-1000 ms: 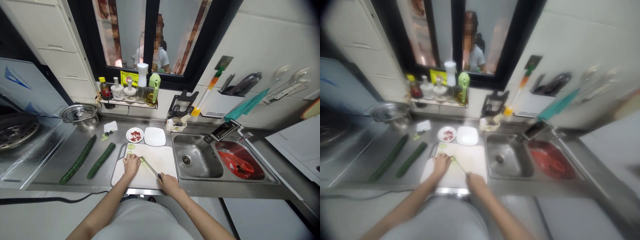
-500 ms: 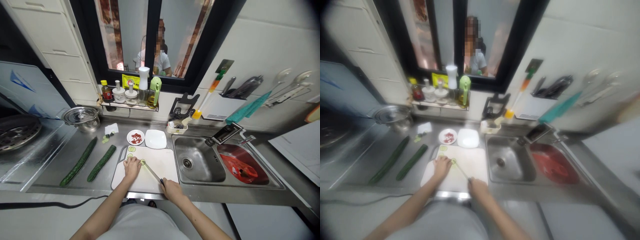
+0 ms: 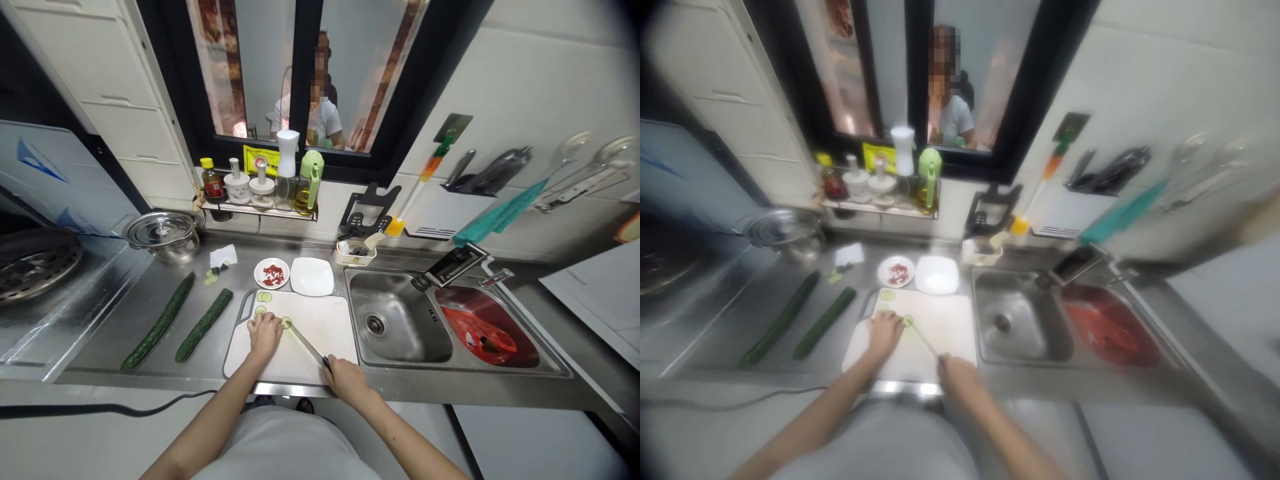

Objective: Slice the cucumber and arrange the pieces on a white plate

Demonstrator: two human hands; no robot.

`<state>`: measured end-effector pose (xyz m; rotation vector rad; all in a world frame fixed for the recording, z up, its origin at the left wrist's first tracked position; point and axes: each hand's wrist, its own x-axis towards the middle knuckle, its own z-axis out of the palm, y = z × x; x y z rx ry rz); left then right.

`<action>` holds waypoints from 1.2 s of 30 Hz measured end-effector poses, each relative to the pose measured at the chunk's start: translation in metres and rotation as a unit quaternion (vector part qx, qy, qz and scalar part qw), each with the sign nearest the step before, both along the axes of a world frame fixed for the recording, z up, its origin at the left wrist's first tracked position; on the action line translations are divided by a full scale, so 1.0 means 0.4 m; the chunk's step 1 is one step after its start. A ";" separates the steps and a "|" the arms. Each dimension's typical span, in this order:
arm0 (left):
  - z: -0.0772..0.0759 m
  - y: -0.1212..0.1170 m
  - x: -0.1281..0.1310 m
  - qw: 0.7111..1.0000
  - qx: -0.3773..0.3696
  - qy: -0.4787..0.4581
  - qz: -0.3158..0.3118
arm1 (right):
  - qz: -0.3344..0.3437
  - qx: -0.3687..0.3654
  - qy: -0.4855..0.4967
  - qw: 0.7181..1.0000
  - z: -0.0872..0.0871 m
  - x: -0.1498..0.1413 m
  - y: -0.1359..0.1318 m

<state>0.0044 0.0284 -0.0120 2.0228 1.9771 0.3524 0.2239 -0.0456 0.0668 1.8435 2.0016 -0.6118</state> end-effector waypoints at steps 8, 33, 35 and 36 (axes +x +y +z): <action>0.004 -0.001 -0.001 1.000 -0.002 -0.001 -0.003 | 0.016 0.010 0.004 1.000 -0.007 -0.007 0.007; 0.004 -0.004 -0.005 1.000 0.002 0.004 -0.007 | 0.110 0.031 -0.050 0.992 0.066 -0.010 0.082; 0.001 -0.003 -0.005 1.000 0.003 0.003 -0.008 | 0.116 0.033 -0.057 0.991 0.073 -0.013 0.082; 0.000 -0.003 -0.005 1.000 0.002 0.002 -0.008 | 0.117 0.033 -0.060 0.991 0.077 -0.015 0.082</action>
